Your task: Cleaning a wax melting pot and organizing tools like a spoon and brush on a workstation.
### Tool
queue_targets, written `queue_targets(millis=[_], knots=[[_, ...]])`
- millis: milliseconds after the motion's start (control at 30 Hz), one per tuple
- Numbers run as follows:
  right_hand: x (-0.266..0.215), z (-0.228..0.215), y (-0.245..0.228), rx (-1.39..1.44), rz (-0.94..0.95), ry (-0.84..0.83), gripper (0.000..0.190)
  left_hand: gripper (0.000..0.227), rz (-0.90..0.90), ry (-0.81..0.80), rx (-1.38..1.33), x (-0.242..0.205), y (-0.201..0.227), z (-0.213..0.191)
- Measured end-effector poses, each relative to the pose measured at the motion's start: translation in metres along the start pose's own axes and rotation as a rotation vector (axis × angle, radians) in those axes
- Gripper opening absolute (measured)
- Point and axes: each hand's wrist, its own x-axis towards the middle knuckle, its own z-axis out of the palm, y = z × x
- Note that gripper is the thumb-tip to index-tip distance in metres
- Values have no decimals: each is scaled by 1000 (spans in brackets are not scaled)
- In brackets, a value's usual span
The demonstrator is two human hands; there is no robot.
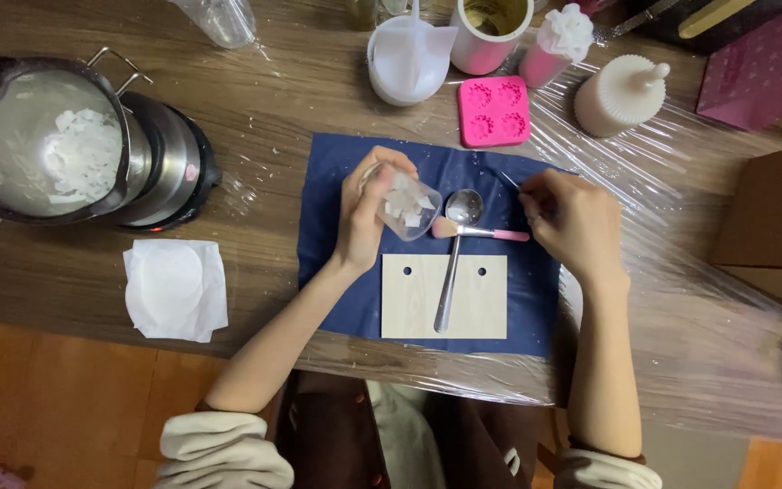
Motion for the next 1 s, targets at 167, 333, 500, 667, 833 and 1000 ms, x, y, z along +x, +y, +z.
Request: queue_targets(millis=[167, 333, 500, 667, 833, 1000], knots=[[-1, 6, -14, 161, -180, 198, 5, 45, -51, 43, -123, -1, 4, 4], [-15, 16, -25, 160, -451, 434, 18, 48, -123, 112, -209, -5, 14, 9], [-21, 20, -51, -71, -532, 320, 31, 44, 75, 100, 98, -8, 3, 8], [-29, 41, -52, 26, -499, 239, 45, 60, 70, 6, 11, -17, -2, 21], [-26, 37, -60, 82, -467, 296, 51, 43, 143, -71, 143, -17, -5, 18], [-21, 24, -70, 148, -421, 344, 45, 39, 166, -132, 94, -17, 10, 21]])
